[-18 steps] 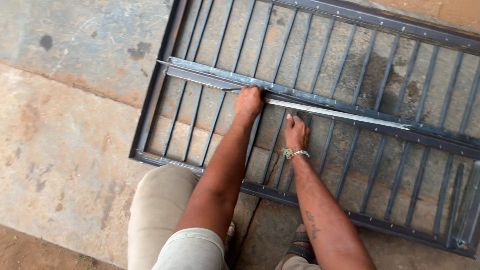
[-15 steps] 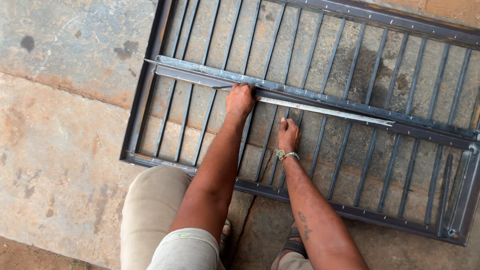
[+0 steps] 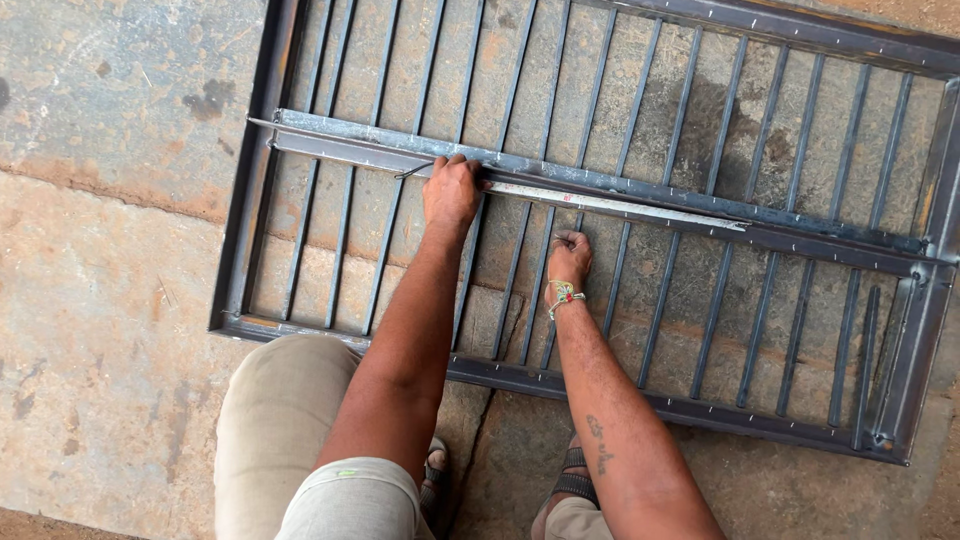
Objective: The person kneels on a tiled floor and uses a metal ruler to measure the width of a rectangular metal grate. They repeatedly place the ruler across the bars, mark specific points with a pencil, and reposition the ruler to verify measurements.
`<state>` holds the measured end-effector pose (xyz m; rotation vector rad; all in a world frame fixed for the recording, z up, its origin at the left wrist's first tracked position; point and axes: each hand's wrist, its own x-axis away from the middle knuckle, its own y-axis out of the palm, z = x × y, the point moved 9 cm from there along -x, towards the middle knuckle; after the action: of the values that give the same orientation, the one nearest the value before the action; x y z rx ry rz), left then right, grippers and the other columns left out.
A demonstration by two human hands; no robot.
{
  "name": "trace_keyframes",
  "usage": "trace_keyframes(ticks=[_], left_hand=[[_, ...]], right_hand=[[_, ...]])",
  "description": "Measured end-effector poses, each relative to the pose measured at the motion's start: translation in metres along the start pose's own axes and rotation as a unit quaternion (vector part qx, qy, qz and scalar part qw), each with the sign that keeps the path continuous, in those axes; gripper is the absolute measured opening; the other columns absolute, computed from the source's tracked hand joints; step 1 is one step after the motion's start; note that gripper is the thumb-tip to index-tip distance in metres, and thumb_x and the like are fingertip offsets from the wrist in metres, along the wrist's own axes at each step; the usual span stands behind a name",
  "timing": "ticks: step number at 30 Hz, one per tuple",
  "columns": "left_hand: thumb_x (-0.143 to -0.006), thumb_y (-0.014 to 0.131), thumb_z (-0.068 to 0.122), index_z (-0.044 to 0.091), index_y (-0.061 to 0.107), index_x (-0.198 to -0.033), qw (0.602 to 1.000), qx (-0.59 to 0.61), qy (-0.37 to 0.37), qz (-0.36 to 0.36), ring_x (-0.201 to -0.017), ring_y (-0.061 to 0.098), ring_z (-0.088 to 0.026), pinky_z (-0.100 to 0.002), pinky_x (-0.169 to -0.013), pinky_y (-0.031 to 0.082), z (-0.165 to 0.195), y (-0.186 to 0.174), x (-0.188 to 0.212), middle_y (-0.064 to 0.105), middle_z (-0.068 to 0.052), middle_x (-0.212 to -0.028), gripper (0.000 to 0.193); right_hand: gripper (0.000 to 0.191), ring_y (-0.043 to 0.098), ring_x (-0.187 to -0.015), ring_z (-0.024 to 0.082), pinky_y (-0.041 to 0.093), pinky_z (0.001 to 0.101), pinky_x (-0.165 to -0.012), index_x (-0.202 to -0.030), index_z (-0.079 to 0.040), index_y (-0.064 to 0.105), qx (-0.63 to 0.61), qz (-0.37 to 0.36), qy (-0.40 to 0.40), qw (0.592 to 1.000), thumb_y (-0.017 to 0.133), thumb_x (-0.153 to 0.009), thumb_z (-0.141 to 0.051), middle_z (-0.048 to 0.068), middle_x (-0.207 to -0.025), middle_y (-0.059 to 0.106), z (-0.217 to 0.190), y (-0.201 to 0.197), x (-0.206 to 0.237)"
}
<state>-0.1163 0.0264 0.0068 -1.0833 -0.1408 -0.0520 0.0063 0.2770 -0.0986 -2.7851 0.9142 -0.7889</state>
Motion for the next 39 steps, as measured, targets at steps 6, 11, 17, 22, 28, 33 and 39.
trace_keyframes(ticks=[6, 11, 17, 22, 28, 33, 39], left_hand=[[-0.083, 0.080, 0.031, 0.016, 0.077, -0.105, 1.000, 0.012, -0.003, 0.001, -0.112, 0.059, -0.030, -0.048, -0.089, 0.054, 0.005, 0.003, -0.004, 0.068, -0.004, -0.108, 0.027], [-0.082, 0.081, 0.031, 0.016, 0.078, -0.103, 1.000, 0.024, -0.011, -0.016, -0.113, 0.059, -0.030, -0.048, -0.090, 0.054, 0.005, 0.006, -0.008, 0.068, -0.003, -0.108, 0.026], [-0.081, 0.082, 0.030, 0.017, 0.078, -0.106, 0.999, 0.030, -0.014, -0.011, -0.114, 0.059, -0.030, -0.049, -0.090, 0.053, 0.007, 0.005, -0.012, 0.068, -0.003, -0.109, 0.028], [-0.084, 0.081, 0.030, 0.017, 0.078, -0.108, 0.999, 0.028, -0.020, -0.024, -0.115, 0.059, -0.029, -0.048, -0.092, 0.053, 0.001, 0.003, -0.012, 0.068, -0.003, -0.112, 0.028], [-0.084, 0.081, 0.032, 0.016, 0.078, -0.109, 0.999, 0.028, -0.032, -0.024, -0.114, 0.059, -0.028, -0.048, -0.092, 0.053, 0.004, 0.002, -0.015, 0.068, -0.003, -0.112, 0.030], [-0.085, 0.081, 0.032, 0.015, 0.077, -0.109, 0.999, 0.036, -0.026, -0.015, -0.114, 0.059, -0.030, -0.048, -0.093, 0.053, 0.013, -0.008, -0.016, 0.068, -0.004, -0.112, 0.029], [-0.084, 0.080, 0.031, 0.015, 0.077, -0.108, 0.999, 0.033, -0.019, -0.021, -0.115, 0.058, -0.030, -0.047, -0.093, 0.053, 0.009, -0.018, -0.017, 0.068, -0.004, -0.112, 0.029]], right_hand=[[0.014, 0.066, -0.082, 0.019, 0.056, 0.0357, -0.074, -0.111, -0.007, 0.069, 0.097, 0.039, -0.045, 0.994, 0.069, -0.096, -0.007, 0.007, -0.091, 0.070, -0.009, -0.009, -0.008], [0.034, 0.066, -0.103, 0.030, 0.052, 0.0441, -0.090, -0.132, -0.009, 0.065, 0.212, 0.100, -0.237, 0.943, 0.063, -0.098, -0.006, 0.016, -0.115, 0.069, -0.051, -0.026, -0.004], [0.046, 0.060, -0.099, 0.032, 0.050, 0.0477, -0.091, -0.152, -0.021, 0.053, 0.358, 0.007, -0.171, 0.918, 0.050, -0.107, -0.014, 0.016, -0.103, 0.059, -0.055, -0.022, -0.010], [0.055, 0.055, -0.092, 0.031, 0.048, 0.0469, -0.091, -0.159, -0.023, 0.042, 0.447, -0.036, -0.194, 0.873, 0.050, -0.106, -0.012, 0.015, -0.098, 0.056, -0.063, -0.006, 0.004], [0.072, 0.056, -0.089, 0.029, 0.044, 0.0423, -0.102, -0.164, -0.015, 0.029, 0.565, -0.085, -0.229, 0.788, 0.053, -0.098, -0.004, 0.014, -0.096, 0.060, -0.080, 0.000, 0.007], [0.069, 0.059, -0.090, 0.032, 0.047, 0.0451, -0.094, -0.162, -0.011, 0.029, 0.573, -0.090, -0.223, 0.783, 0.055, -0.099, -0.006, 0.018, -0.099, 0.064, -0.092, -0.004, 0.005], [0.036, 0.068, -0.103, 0.032, 0.056, 0.0483, -0.088, -0.141, -0.005, 0.052, 0.388, -0.005, -0.124, 0.913, 0.051, -0.107, -0.016, 0.020, -0.110, 0.068, -0.085, -0.024, 0.000]])
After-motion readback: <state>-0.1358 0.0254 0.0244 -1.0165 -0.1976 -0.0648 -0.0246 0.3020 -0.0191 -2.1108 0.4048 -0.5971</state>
